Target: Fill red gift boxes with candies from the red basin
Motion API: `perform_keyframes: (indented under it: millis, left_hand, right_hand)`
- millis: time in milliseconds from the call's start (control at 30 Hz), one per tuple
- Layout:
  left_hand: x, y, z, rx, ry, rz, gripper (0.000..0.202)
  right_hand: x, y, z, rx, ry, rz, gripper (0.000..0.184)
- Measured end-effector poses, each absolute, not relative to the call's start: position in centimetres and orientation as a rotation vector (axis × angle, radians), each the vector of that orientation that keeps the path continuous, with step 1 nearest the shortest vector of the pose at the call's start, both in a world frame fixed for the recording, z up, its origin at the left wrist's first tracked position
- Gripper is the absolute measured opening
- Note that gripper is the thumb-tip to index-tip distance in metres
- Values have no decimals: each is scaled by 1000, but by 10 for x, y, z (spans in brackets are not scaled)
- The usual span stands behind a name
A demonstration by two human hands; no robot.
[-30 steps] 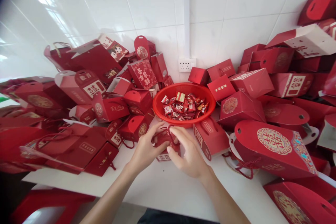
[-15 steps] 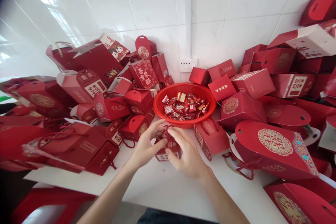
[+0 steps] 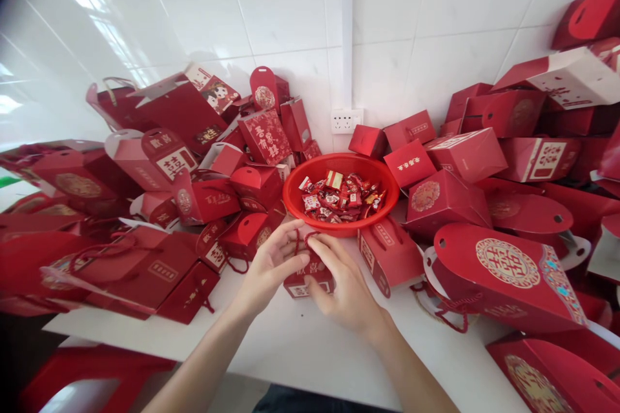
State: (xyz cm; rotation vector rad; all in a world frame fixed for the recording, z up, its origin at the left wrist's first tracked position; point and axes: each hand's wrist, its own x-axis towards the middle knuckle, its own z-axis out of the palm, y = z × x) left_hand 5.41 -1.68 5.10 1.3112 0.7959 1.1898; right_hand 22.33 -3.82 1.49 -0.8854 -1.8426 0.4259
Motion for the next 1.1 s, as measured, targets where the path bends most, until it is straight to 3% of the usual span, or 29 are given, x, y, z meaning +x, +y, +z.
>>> perform_keyframes:
  millis: [367,533,833,1100]
  left_hand:
    - [56,-21,55,1311,721,1103,50]
    - [50,-23,62,1311,714,1144,44]
    - [23,-44,82,1357,834,1203,15]
    - [-33,-78,101,1497,937,1292,13]
  right_hand:
    - [223,-38,16,-851,-1866,416,60]
    - [223,-40,22,-795,-1800,441,49]
    - [230,-41,23,-819,-1687,426,30]
    - [229,-40,26,-824,-1724,353,25]
